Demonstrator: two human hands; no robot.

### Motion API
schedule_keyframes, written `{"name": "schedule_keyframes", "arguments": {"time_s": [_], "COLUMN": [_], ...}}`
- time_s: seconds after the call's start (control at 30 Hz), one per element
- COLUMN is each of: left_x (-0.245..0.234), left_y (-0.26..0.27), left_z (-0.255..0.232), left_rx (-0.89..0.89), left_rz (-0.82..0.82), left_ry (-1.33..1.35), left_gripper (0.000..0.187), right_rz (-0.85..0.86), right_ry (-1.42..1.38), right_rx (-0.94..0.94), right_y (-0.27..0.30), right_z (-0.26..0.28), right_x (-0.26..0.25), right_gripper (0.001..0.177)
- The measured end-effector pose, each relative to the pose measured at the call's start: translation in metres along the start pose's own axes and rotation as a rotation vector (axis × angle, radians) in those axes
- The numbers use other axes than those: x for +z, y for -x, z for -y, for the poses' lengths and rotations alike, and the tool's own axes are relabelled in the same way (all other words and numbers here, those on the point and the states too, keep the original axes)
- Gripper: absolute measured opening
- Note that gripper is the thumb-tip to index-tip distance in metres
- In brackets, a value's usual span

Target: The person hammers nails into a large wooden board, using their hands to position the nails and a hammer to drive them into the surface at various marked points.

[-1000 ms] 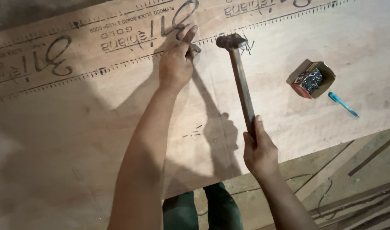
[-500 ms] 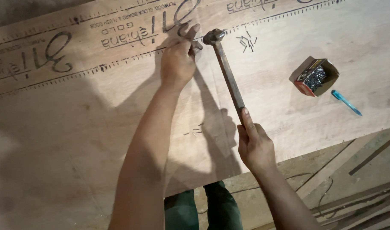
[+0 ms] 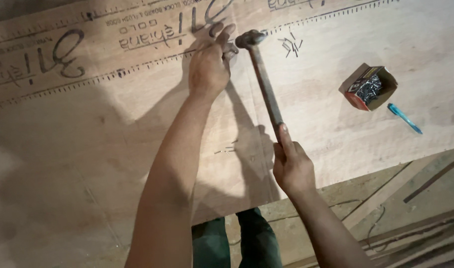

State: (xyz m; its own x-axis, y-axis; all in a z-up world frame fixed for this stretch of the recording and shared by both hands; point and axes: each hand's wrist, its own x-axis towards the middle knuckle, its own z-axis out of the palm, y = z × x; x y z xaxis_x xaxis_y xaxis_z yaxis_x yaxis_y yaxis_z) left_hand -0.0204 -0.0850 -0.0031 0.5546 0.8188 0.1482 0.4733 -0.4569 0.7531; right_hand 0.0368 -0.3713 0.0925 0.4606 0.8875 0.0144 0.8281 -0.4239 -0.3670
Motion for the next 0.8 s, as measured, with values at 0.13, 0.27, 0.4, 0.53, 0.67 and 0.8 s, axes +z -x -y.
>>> {"name": "schedule_keyframes", "arguments": {"time_s": [0.13, 0.27, 0.4, 0.53, 0.67, 0.8], "left_x": [-0.019, -0.022, -0.03, -0.031, 0.0, -0.002], "left_y": [-0.006, 0.048, 0.164, 0.233, 0.252, 0.244], "left_z": [-0.018, -0.013, -0.033, -0.051, -0.025, -0.029], "left_rx": [-0.26, 0.203, 0.116, -0.024, -0.267, -0.155], "left_rz": [0.225, -0.229, -0.027, 0.136, -0.017, 0.091], "left_ry": [0.019, 0.138, -0.172, -0.183, 0.095, -0.046], "left_gripper": [0.054, 0.055, 0.052, 0.053, 0.021, 0.018], "right_rz": [0.064, -0.271, -0.131, -0.006, -0.458, 0.082], "right_ry": [0.014, -0.104, -0.006, -0.02, 0.084, 0.136], "right_rx": [0.018, -0.225, -0.123, 0.03, -0.4, 0.012], "right_y": [-0.003, 0.011, 0.004, -0.003, 0.002, -0.004], "right_z": [0.002, 0.002, -0.007, -0.007, -0.012, -0.009], "right_x": [-0.005, -0.006, 0.0, -0.004, 0.013, 0.016], "right_gripper": [0.067, 0.065, 0.065, 0.065, 0.068, 0.068]}}
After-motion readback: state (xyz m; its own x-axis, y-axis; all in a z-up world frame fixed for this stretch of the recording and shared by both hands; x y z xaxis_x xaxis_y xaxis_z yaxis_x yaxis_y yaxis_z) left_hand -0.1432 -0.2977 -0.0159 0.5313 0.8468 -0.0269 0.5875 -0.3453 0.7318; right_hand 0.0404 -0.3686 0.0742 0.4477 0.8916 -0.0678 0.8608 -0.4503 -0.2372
